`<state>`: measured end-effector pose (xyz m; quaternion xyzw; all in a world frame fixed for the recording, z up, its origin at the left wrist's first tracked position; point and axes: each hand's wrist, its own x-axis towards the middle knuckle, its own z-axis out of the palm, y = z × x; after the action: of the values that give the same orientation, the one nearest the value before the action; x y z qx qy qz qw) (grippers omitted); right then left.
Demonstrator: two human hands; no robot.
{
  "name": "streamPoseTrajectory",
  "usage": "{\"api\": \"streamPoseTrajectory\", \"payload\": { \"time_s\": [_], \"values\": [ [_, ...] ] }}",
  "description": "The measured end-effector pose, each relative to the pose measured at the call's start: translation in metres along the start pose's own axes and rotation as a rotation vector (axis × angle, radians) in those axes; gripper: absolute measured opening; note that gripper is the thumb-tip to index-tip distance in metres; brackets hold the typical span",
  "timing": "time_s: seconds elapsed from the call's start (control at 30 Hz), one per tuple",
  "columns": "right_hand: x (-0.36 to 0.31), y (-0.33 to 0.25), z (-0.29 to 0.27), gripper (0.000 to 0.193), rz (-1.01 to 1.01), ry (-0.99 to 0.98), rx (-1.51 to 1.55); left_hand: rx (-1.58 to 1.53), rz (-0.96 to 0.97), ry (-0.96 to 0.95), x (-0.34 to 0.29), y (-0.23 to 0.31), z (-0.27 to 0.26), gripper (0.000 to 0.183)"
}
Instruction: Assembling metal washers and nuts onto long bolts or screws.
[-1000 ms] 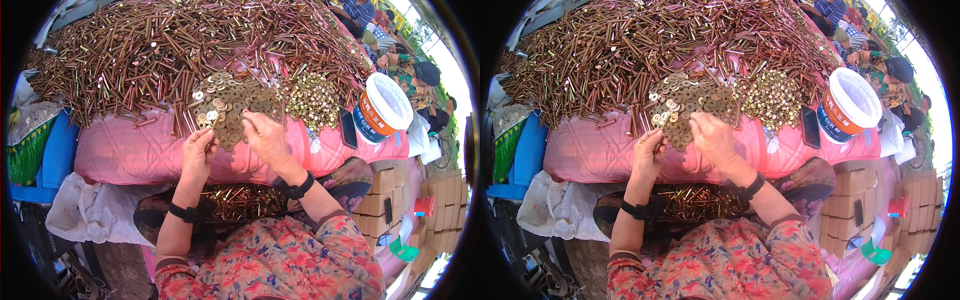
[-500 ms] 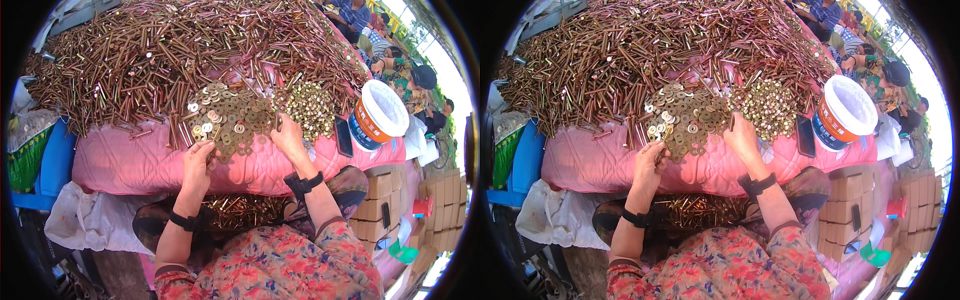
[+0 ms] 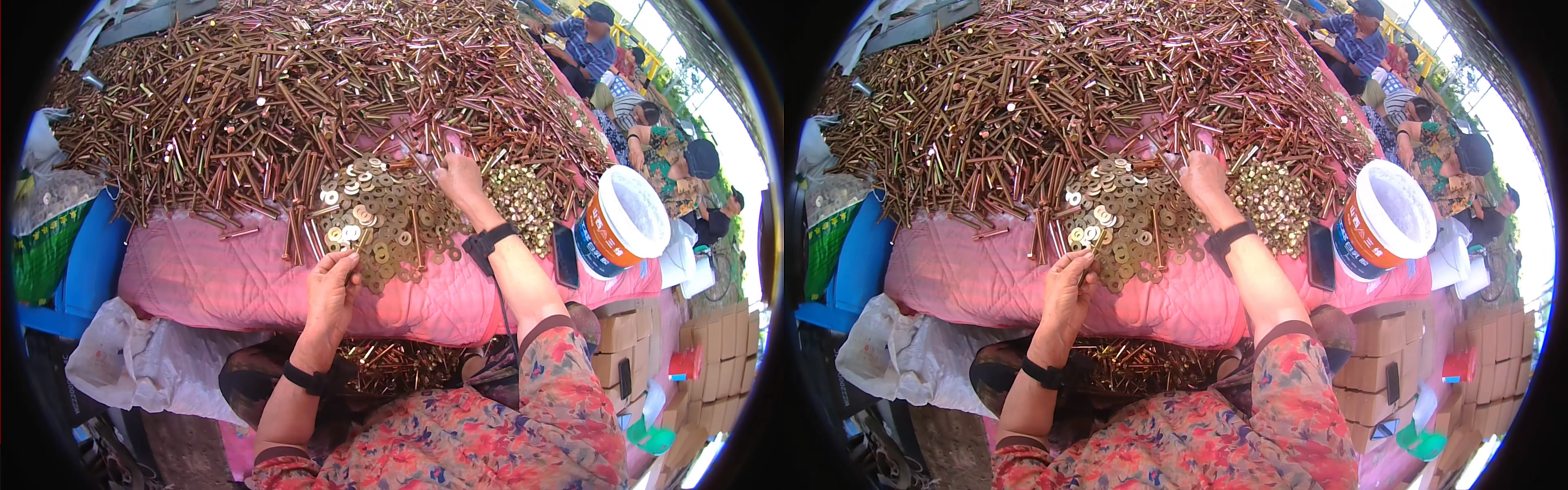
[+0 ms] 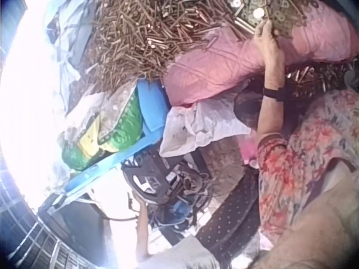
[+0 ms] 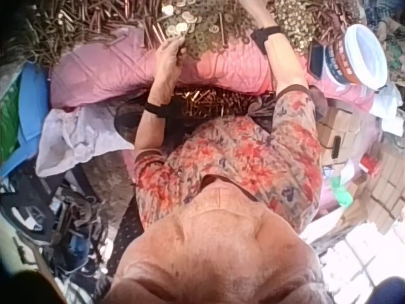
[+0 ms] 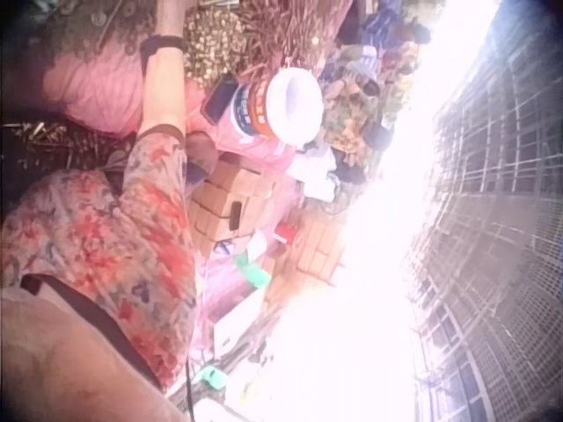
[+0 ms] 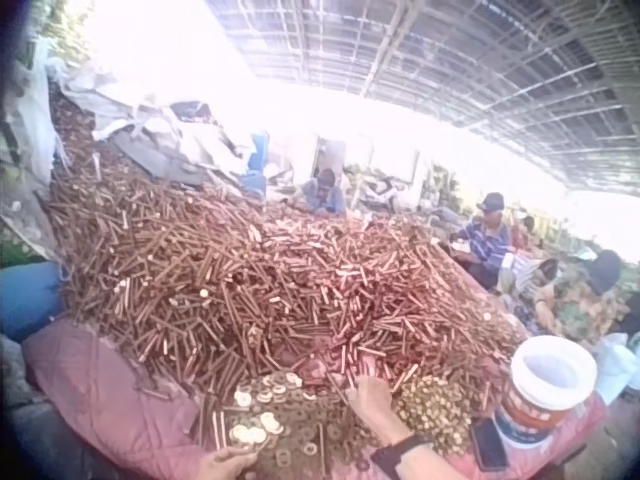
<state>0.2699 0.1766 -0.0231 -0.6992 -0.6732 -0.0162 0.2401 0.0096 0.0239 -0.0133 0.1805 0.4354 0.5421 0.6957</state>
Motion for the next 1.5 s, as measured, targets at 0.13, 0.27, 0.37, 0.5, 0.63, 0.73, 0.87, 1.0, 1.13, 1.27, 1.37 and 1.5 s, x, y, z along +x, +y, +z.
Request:
{"api": "streamPoseTrajectory", "payload": {
  "time_s": [0.13,0.27,0.37,0.5,0.63,0.73,0.87,1.0,1.13,1.27,1.37,1.5],
  "values": [
    [0.018,-0.001,0.017,0.024,0.056,-0.083,-0.128,0.005,0.002,-0.021,-0.002,0.004,0.002,0.007],
    [0.020,-0.006,0.002,0.031,0.205,-0.171,-0.051,0.046,0.002,-0.023,-0.005,0.009,0.001,0.006],
    [-0.009,-0.038,-0.039,0.023,0.329,-0.339,0.599,0.080,0.022,0.015,-0.010,0.015,0.001,0.005],
    [-0.064,-0.068,-0.053,0.018,0.344,-0.394,1.388,0.086,0.047,-0.027,-0.010,0.014,0.002,0.005],
    [-0.105,-0.095,-0.056,0.018,0.358,-0.378,1.556,0.097,0.086,-0.094,-0.013,0.013,0.006,0.005],
    [-0.120,-0.103,-0.061,0.016,0.428,-0.385,1.579,0.149,0.143,-0.118,-0.015,0.012,0.007,0.006],
    [-0.132,-0.111,-0.061,0.013,0.455,-0.405,1.638,0.217,0.220,-0.166,-0.013,0.006,0.003,0.008],
    [-0.155,-0.128,-0.053,0.016,0.376,-0.515,1.472,0.034,0.286,-0.178,-0.018,-0.004,0.015,0.016],
    [-0.165,-0.135,-0.050,0.024,0.112,-0.541,1.317,0.117,0.224,-0.286,-0.016,-0.016,0.006,0.021],
    [-0.151,-0.084,-0.061,0.019,0.076,-0.362,0.667,0.008,0.044,-0.161,-0.015,-0.009,0.002,0.019],
    [-0.144,-0.030,-0.052,0.018,0.062,0.031,0.283,0.023,0.028,-0.137,-0.013,0.001,-0.003,0.013],
    [-0.133,0.000,-0.031,0.014,0.034,0.004,0.397,0.066,0.030,-0.142,-0.013,0.001,0.002,0.012]
  ]
}}
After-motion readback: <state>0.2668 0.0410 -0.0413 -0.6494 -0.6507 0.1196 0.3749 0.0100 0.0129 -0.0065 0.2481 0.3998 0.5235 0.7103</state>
